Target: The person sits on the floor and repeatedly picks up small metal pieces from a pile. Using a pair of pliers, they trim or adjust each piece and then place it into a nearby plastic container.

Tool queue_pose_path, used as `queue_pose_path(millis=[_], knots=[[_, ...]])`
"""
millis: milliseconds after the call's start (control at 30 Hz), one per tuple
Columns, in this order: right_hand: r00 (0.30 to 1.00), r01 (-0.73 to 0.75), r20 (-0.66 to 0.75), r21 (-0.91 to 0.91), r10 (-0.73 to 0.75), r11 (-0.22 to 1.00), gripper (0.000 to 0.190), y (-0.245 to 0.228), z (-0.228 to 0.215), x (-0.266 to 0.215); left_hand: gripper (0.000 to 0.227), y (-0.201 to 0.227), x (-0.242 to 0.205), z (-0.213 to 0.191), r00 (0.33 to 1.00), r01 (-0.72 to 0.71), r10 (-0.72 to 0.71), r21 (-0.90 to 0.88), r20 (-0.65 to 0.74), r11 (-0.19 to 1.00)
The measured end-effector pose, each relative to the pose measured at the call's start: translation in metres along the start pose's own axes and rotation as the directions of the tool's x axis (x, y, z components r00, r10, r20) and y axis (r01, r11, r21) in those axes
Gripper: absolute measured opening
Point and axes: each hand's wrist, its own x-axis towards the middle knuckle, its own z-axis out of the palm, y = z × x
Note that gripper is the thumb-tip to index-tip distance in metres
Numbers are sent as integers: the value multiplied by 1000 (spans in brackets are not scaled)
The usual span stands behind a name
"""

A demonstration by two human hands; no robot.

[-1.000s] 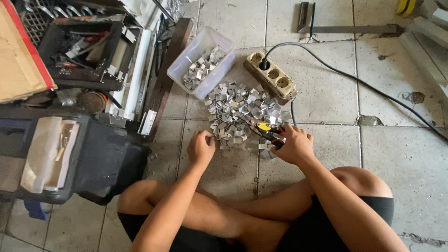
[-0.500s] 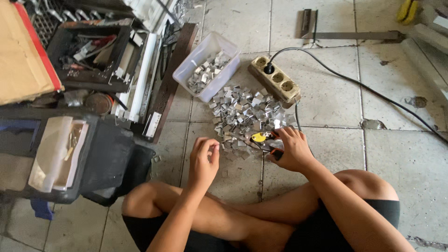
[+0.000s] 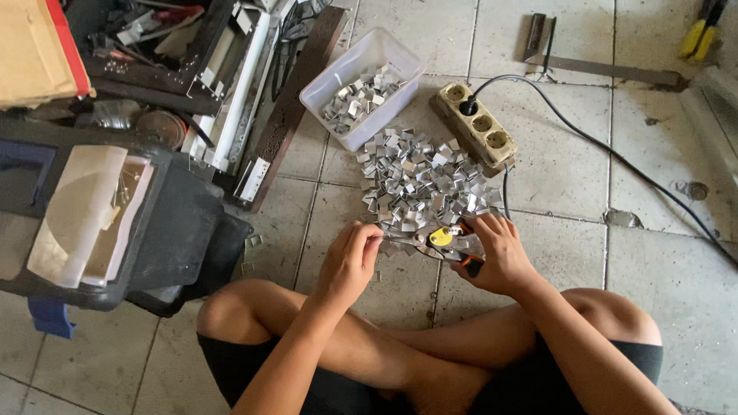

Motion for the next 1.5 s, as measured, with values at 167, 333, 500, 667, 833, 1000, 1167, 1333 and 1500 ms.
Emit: queue_pose_path(millis=[167,333,500,667,833,1000,1167,1333,1500], knots=[[1000,26,-11,-69,-27,997,67,14,5,-2,6,-8,-13,10,999,-33,33,-3,6,999],[982,126,-134,-31,-129,992,37,28,11,-4,7,4,-6,-1,996,-90,90,-67,-13,994],[976,154,-159,31,-148,988,68,-11,-18,4,12,7,-1,-4,988,-142,132,-123,-86,982],[982,135,-132,-32,-138,990,71,-8,-15,-1,13,12,0,-9,983,-174,165,-123,-79,977],[981,125,-137,-76,-134,989,60,-1,-8,-4,9,12,0,-14,978,-209,204,-120,-48,971],[959,146,-228,-119,-170,982,47,8,-2,-2,12,7,-3,-11,979,-203,200,-124,-33,971],[919,207,-324,-84,-223,975,29,-1,-10,3,11,14,2,-18,974,-226,223,-139,-34,964],[925,235,-288,-76,-247,969,58,-15,-19,6,10,11,2,-18,975,-219,215,-110,-48,970],[949,235,-201,-71,-244,969,73,-19,-15,4,10,12,6,-24,968,-252,251,-143,-23,957]])
